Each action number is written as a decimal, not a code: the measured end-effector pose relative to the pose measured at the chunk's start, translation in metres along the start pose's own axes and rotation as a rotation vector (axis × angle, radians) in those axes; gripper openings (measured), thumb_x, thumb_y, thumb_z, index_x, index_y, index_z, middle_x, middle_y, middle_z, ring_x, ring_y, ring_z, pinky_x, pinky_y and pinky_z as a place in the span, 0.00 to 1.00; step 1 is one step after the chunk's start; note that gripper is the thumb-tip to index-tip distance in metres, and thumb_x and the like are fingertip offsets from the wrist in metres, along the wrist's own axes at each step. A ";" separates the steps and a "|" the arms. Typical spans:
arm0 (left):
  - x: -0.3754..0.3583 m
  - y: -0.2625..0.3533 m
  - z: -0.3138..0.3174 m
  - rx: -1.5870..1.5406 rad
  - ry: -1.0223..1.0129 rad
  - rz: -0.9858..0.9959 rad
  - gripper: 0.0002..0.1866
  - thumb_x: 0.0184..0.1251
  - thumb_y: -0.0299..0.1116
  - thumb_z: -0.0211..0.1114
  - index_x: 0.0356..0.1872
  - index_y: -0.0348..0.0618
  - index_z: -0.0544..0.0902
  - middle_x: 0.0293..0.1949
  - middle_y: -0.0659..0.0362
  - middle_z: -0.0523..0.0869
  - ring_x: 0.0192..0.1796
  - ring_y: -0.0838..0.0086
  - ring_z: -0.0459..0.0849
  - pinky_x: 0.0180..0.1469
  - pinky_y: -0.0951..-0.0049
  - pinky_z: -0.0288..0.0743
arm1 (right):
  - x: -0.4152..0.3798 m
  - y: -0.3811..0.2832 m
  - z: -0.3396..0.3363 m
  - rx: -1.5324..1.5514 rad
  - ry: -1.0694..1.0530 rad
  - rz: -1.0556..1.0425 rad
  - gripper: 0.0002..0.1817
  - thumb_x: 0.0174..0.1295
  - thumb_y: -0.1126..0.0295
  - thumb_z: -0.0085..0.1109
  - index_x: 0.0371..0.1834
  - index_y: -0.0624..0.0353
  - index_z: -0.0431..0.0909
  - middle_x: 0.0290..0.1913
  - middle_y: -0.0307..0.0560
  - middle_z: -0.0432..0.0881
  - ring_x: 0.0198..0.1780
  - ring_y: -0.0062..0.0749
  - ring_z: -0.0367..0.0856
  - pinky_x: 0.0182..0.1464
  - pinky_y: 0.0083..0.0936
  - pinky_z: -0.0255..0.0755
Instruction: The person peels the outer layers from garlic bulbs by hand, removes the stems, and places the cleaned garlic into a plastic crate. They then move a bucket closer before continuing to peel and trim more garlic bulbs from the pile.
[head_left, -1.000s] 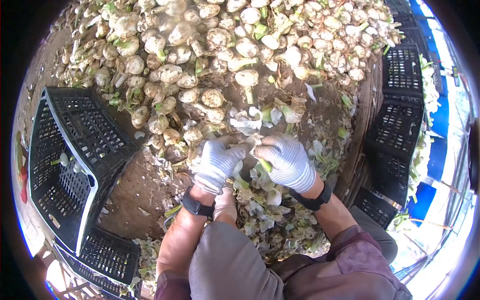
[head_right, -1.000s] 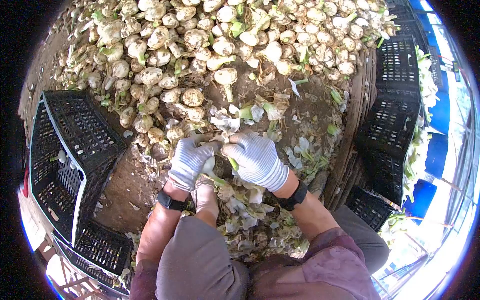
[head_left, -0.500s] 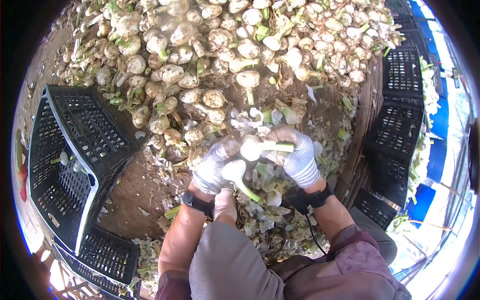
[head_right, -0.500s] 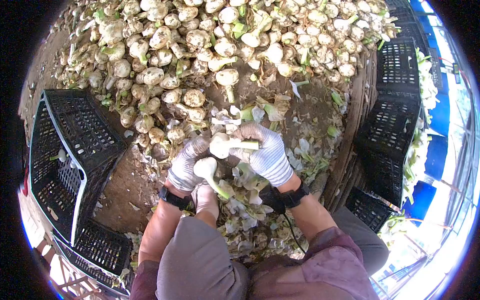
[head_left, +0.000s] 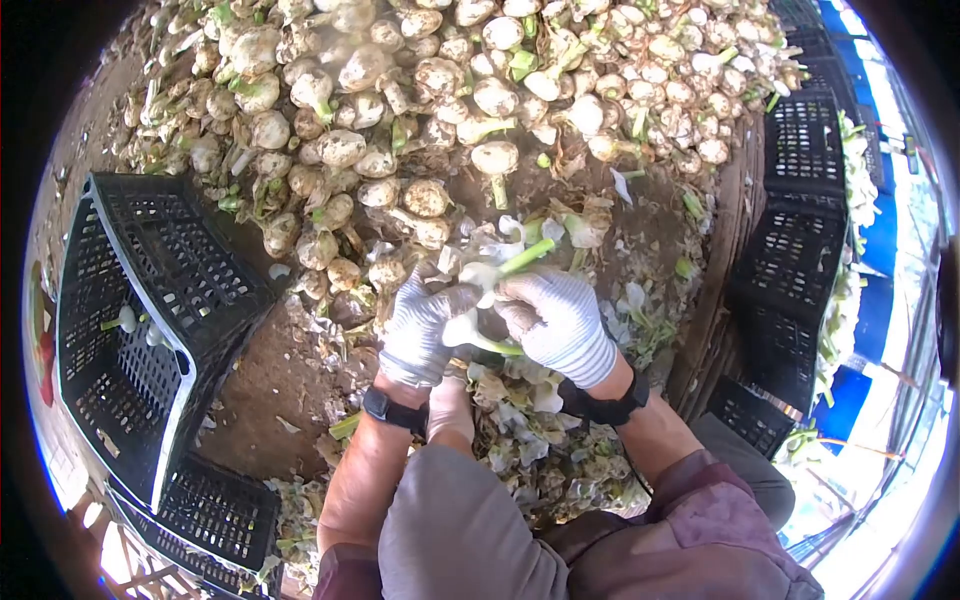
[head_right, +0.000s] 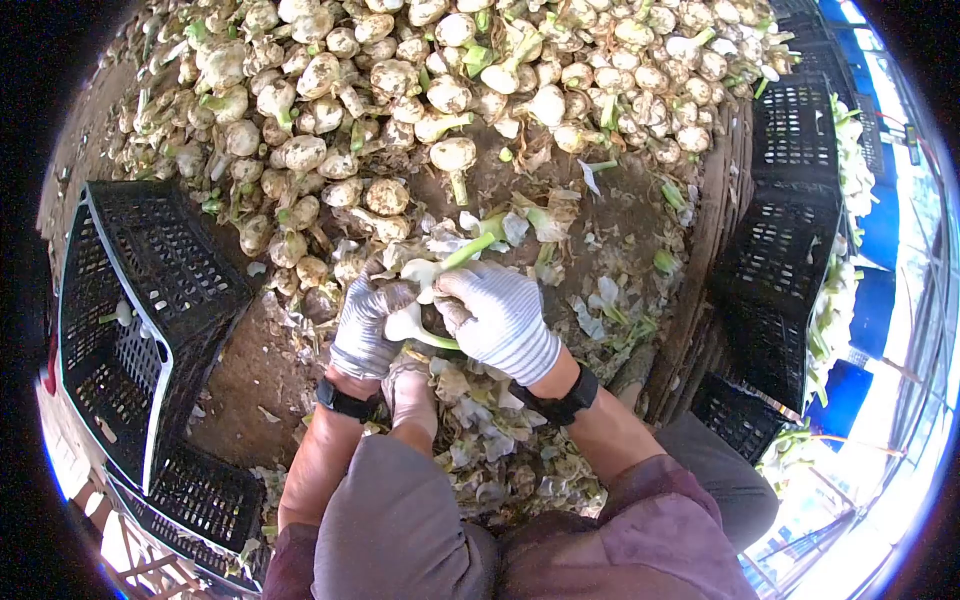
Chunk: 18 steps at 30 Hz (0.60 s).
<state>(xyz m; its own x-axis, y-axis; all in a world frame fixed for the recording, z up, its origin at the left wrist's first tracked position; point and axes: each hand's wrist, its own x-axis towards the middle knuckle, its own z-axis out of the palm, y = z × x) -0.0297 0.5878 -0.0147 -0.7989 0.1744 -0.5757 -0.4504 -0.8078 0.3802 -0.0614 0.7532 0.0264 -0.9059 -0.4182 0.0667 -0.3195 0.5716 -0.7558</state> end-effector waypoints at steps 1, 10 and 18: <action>-0.001 0.000 -0.003 -0.016 0.012 -0.017 0.22 0.53 0.19 0.65 0.52 0.33 0.72 0.42 0.52 0.83 0.39 0.69 0.83 0.41 0.73 0.79 | 0.001 -0.001 0.000 -0.075 -0.058 -0.028 0.09 0.47 0.76 0.63 0.34 0.56 0.78 0.29 0.50 0.81 0.30 0.46 0.80 0.33 0.33 0.75; -0.001 0.000 -0.017 -0.103 -0.082 -0.160 0.18 0.58 0.26 0.62 0.49 0.32 0.75 0.39 0.52 0.84 0.35 0.72 0.83 0.38 0.78 0.78 | -0.004 0.001 -0.021 0.595 -0.076 0.520 0.12 0.52 0.77 0.65 0.40 0.63 0.79 0.34 0.48 0.82 0.37 0.30 0.82 0.40 0.28 0.77; 0.000 0.001 0.002 0.413 0.315 0.004 0.14 0.59 0.29 0.63 0.44 0.33 0.80 0.35 0.57 0.84 0.33 0.78 0.82 0.36 0.81 0.76 | 0.006 0.018 -0.004 0.248 0.028 0.142 0.13 0.47 0.77 0.68 0.38 0.58 0.82 0.36 0.49 0.82 0.36 0.39 0.83 0.37 0.25 0.76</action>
<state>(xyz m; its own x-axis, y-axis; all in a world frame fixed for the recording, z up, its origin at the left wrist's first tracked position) -0.0305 0.5884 -0.0128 -0.6710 -0.0579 -0.7392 -0.6179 -0.5074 0.6006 -0.0735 0.7639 0.0160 -0.9451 -0.3249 -0.0363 -0.1139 0.4314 -0.8949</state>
